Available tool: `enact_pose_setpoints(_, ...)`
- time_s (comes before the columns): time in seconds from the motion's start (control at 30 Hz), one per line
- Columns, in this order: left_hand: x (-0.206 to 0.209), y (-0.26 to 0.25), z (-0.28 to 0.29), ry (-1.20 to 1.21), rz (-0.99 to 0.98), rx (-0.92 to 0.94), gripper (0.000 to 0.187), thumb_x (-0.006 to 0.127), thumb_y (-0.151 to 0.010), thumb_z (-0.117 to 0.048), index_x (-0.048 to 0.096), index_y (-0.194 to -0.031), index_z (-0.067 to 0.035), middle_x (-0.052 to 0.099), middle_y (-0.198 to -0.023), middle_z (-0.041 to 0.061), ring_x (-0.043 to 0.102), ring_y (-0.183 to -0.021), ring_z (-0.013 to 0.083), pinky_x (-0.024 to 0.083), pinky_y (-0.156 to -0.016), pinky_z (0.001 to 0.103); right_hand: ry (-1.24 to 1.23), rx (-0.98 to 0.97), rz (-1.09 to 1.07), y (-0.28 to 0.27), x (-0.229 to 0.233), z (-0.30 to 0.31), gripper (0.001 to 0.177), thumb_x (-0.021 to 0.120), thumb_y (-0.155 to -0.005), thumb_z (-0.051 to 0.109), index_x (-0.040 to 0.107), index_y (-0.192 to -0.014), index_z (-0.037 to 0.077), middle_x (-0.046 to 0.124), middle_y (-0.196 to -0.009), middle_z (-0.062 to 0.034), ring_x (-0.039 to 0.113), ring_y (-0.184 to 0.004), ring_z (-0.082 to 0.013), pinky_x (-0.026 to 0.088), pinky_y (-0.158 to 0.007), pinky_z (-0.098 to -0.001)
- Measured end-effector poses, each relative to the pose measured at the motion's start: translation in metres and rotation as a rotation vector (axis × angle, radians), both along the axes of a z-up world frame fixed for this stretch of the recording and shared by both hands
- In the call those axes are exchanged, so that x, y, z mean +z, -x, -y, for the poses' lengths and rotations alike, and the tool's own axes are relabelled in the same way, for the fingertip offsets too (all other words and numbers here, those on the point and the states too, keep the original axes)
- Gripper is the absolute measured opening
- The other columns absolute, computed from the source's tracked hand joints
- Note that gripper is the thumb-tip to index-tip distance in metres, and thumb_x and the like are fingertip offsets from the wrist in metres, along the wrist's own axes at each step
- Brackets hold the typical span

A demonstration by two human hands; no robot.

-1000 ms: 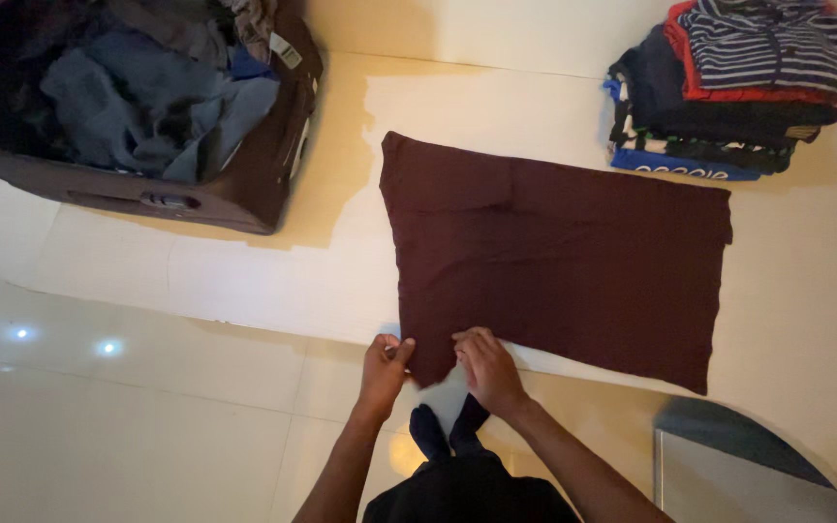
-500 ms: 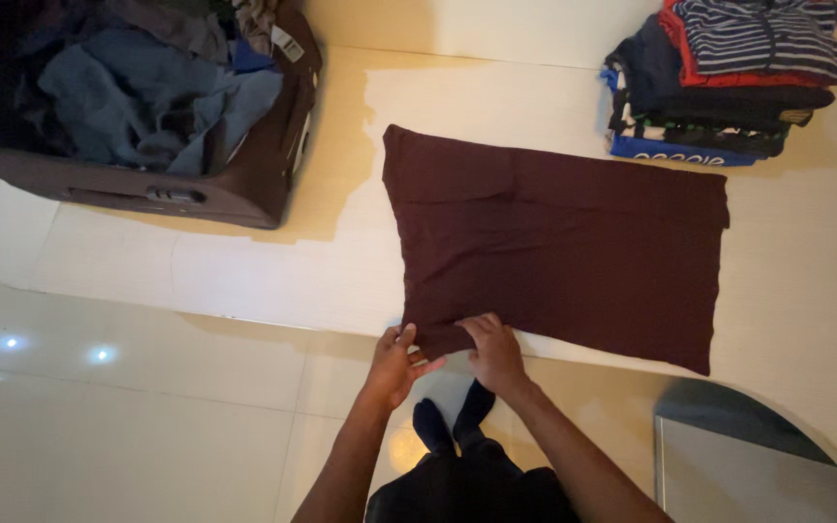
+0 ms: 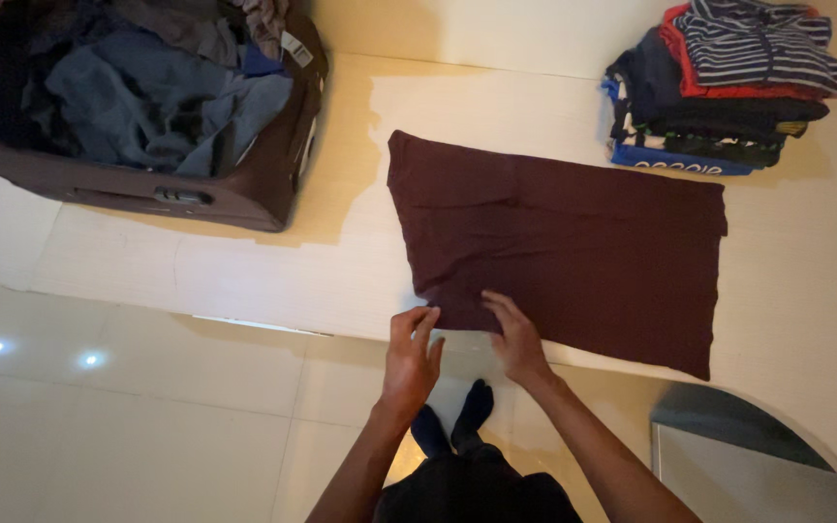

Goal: The person removes clothing from a suitcase and folds a red t-shirt and a dark shirt by hand on a white surface, placing them on a stack of folded clothes.

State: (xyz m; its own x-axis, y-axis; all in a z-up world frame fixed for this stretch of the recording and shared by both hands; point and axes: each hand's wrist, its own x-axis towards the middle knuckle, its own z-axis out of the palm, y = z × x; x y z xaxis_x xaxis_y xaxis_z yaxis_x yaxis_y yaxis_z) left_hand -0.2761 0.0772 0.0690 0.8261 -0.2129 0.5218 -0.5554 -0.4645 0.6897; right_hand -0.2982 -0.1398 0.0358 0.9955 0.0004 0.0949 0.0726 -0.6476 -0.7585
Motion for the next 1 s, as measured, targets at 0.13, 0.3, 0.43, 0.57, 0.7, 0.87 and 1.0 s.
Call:
enact_pose_setpoints(0.13, -0.012, -0.010, 0.009, -0.177, -0.145, 0.147, 0.032, 0.076, -0.096, 0.002, 0.071, -0.125, -0.011, 0.063, -0.116, 0.010, 0.065, -0.099, 0.0254, 0.058, -0.075, 0.038, -0.116, 0.062, 0.132, -0.004, 0.029, -0.005, 0.066, 0.062, -0.078, -0.010, 0.052, -0.143, 0.000, 0.057, -0.145, -0.0226, 0.056, -0.132, -0.0342, 0.050, -0.103, -0.0398)
enact_pose_setpoints(0.3, 0.002, -0.036, 0.023, 0.595, -0.479, 0.060, 0.030, 0.063, -0.087, 0.009, 0.067, -0.112, -0.006, 0.042, -0.147, 0.013, 0.059, -0.123, 0.0272, 0.062, -0.081, 0.039, -0.243, -0.056, -0.163, -0.005, -0.003, 0.000, 0.061, 0.043, -0.081, -0.015, 0.057, -0.137, 0.005, 0.074, -0.106, -0.0160, 0.077, -0.102, -0.0181, 0.058, -0.073, -0.0304)
enact_pose_setpoints(0.43, 0.009, -0.063, 0.025, 1.272, -0.971, -0.129, 0.016, 0.060, -0.090, 0.004, 0.069, -0.096, -0.007, 0.047, -0.154, -0.001, 0.063, -0.115, 0.0238, 0.062, -0.086, 0.044, -0.287, -0.196, -0.162, -0.009, -0.028, 0.003, 0.040, 0.050, -0.094, -0.005, 0.060, -0.133, 0.002, 0.063, -0.078, -0.0103, 0.057, -0.063, -0.0136, 0.049, -0.057, -0.0298)
enact_pose_setpoints(0.57, 0.026, -0.074, 0.007, 0.853, -0.653, -0.234, 0.029, 0.066, -0.082, 0.014, 0.075, -0.105, -0.002, 0.069, -0.133, 0.010, 0.066, -0.120, 0.0214, 0.058, -0.100, 0.033, -0.376, -0.260, -0.171, -0.006, -0.037, 0.010, 0.041, 0.052, -0.097, 0.003, 0.057, -0.138, 0.002, 0.058, -0.068, -0.0054, 0.050, -0.055, -0.0095, 0.043, -0.050, -0.0288)
enact_pose_setpoints(0.7, 0.040, -0.063, -0.016, 0.174, -0.013, -0.223, 0.026, 0.078, -0.068, 0.002, 0.073, -0.093, -0.001, 0.071, -0.109, 0.014, 0.070, -0.109, 0.0298, 0.059, -0.091, 0.035, -0.339, -0.269, -0.179, -0.002, -0.039, 0.013, 0.044, 0.054, -0.096, 0.004, 0.056, -0.140, 0.000, 0.055, -0.062, -0.0063, 0.051, -0.052, -0.0102, 0.044, -0.049, -0.0289)
enact_pose_setpoints(0.87, 0.003, -0.032, -0.048, 0.010, -0.181, -0.210, 0.018, 0.072, -0.077, -0.006, 0.072, -0.094, 0.000, 0.070, -0.098, 0.016, 0.068, -0.092, 0.0344, 0.057, -0.079, 0.041, -0.050, 0.084, -0.063, 0.003, -0.015, 0.003, 0.040, 0.073, -0.086, 0.007, 0.063, -0.123, -0.003, 0.068, -0.114, -0.0159, 0.068, -0.082, -0.0225, 0.056, -0.075, -0.0362)
enact_pose_setpoints(1.0, -0.032, -0.046, -0.044, -0.152, -0.177, 0.235, 0.017, 0.063, -0.092, -0.016, 0.075, -0.096, -0.004, 0.074, -0.096, 0.014, 0.067, -0.093, 0.0365, 0.050, -0.085, 0.051, 0.306, 0.133, -0.141, 0.004, -0.003, 0.001, 0.042, 0.068, -0.074, 0.000, 0.067, -0.116, 0.002, 0.067, -0.121, -0.0107, 0.061, -0.111, -0.0317, 0.052, -0.094, -0.0387)
